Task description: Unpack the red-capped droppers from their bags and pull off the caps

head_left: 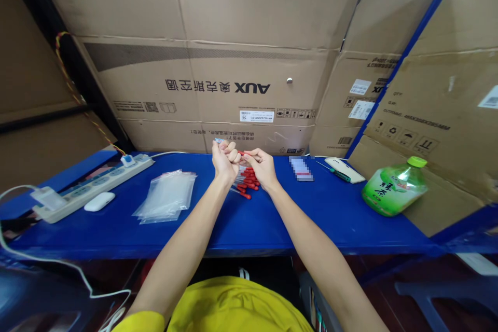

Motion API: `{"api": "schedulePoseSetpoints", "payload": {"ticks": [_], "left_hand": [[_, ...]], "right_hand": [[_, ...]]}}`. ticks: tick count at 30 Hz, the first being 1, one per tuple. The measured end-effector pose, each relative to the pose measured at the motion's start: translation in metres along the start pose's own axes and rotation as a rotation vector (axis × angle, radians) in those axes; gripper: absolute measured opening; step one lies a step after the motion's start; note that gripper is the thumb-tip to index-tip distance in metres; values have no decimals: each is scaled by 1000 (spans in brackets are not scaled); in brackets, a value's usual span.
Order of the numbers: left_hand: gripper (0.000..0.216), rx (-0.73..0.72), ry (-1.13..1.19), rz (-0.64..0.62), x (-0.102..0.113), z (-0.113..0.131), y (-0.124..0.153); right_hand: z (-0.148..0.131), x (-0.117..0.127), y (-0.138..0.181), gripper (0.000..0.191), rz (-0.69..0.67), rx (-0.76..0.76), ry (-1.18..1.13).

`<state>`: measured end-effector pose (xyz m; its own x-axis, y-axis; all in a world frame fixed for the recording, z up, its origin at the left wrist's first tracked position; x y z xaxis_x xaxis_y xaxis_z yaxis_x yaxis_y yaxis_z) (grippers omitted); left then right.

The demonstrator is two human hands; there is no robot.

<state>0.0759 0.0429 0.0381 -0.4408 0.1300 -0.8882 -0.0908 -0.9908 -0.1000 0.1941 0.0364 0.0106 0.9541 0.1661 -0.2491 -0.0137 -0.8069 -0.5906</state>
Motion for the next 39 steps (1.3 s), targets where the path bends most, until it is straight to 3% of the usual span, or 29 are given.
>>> {"api": "schedulePoseSetpoints", "payload": {"ticks": [31, 39], "left_hand": [[47, -64, -3, 25, -6, 2, -5], [45, 66, -25, -113, -19, 6, 10]], "right_hand": [[-2, -1, 0, 50, 53, -14, -59], [-14, 3, 0, 51, -126, -107, -34]]}}
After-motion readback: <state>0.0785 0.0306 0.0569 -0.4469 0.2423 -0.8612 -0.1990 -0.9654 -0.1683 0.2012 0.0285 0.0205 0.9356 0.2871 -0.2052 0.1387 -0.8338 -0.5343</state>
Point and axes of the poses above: each hand's wrist, its own y-axis away from the middle knuckle, its own x-axis out of the back of the hand, z = x × y, the point moved 7 cm from there along -y, towards the middle knuckle, and after that the axes turned 9 degrees about x, right-handed, at the moved point
